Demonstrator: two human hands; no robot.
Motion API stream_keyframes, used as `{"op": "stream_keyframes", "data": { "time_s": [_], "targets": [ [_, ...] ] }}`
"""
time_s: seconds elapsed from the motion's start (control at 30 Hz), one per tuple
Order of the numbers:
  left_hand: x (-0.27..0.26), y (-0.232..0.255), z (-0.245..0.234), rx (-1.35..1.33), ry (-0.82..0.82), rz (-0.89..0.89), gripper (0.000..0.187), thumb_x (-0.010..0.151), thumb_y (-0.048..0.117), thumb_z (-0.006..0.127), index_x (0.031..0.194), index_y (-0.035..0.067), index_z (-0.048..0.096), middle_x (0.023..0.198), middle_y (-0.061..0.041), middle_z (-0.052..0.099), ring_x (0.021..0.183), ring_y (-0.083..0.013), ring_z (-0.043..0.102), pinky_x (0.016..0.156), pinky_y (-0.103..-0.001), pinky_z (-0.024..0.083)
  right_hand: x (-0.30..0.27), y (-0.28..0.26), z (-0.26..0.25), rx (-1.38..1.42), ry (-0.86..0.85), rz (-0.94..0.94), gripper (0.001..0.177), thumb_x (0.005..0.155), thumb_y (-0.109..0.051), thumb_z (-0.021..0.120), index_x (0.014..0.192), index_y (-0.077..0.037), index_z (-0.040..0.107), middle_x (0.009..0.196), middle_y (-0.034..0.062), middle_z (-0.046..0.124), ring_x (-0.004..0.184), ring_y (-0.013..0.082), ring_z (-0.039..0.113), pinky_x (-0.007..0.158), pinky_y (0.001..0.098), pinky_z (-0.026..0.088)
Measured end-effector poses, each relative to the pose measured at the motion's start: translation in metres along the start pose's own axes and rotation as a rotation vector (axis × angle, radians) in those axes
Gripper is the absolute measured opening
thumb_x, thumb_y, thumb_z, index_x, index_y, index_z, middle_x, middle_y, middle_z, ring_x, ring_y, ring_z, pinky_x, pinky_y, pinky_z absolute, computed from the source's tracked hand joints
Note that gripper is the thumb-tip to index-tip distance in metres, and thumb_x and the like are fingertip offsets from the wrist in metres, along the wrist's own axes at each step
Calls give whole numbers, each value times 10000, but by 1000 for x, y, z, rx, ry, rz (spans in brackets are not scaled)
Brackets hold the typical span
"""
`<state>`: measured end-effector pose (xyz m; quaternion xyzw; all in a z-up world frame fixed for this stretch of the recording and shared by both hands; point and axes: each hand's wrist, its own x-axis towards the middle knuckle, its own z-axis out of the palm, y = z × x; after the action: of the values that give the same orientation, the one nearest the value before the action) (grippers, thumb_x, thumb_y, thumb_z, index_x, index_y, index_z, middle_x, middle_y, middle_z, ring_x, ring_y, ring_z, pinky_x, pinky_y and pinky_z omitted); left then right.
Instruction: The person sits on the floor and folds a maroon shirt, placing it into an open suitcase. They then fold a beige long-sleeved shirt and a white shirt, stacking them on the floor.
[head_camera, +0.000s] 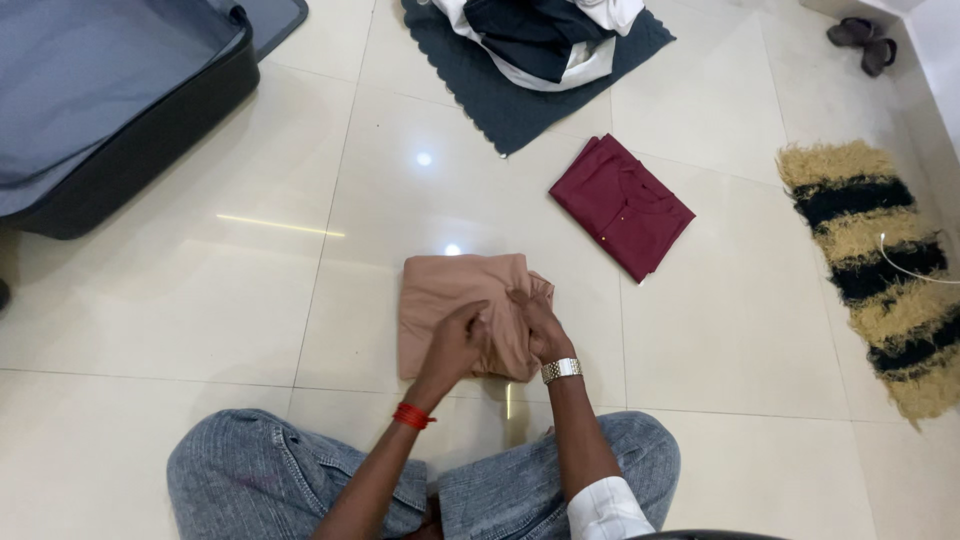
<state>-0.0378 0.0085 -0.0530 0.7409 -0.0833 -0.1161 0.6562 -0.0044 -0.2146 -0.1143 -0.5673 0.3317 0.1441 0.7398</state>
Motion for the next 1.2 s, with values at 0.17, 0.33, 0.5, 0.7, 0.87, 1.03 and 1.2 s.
{"op": "stream_keyframes", "data": {
  "time_s": [0.17,0.33,0.5,0.7,0.87,1.03,1.2],
  "targets": [
    [-11,-49,-42,312,266,-146,337,980,150,595,1273,-16,625,1135,-224,641,1003,-363,644,870,-452,545,1,8,-27,-319,-15,-510,458,1027,-192,638,1431,9,557,1269,112,688,1101,212,670,939,365,560],
    [-11,-67,-31,504,219,-150,522,965,292,646,1363,-20,515,1153,-245,576,1024,-409,600,840,-515,528,-18,10,-12,-947,561,-431,416,1022,-339,583,1357,-95,625,1025,216,748,922,390,728,801,500,567],
    [-4,-57,-24,476,174,-266,602,990,411,602,1387,-29,489,1067,-220,648,966,-392,657,838,-537,518,-36,14,0,-1032,695,-439,426,1039,-412,496,1298,-87,593,922,245,731,872,470,692,744,582,526],
    [12,-43,-24,402,142,-324,545,993,496,579,1191,-12,599,1054,-207,714,964,-383,705,828,-495,555,-20,39,-11,-1063,812,-495,391,1072,-404,457,1011,-27,542,929,253,714,853,487,670,731,600,502],
    [28,-35,-23,406,116,-422,555,980,531,563,1165,9,599,1054,-223,711,977,-388,696,828,-500,554,-22,53,-15,-1119,826,-512,308,1052,-334,475,1070,-28,505,919,257,708,824,487,665,699,619,490],
    [43,-38,-19,342,178,-389,614,939,561,587,1175,-6,612,1141,-225,681,1008,-400,685,843,-509,549,-42,32,5,-1151,970,-674,358,978,-294,523,1199,-12,530,995,265,675,915,439,631,739,560,470],
    [67,-38,-18,265,52,-506,719,943,632,605,1222,-31,609,1070,-244,732,1026,-381,712,880,-487,562,-31,35,14,-891,678,-599,404,1039,-356,489,1270,-29,545,1191,233,633,1084,346,577,929,504,429]
  ]
}}
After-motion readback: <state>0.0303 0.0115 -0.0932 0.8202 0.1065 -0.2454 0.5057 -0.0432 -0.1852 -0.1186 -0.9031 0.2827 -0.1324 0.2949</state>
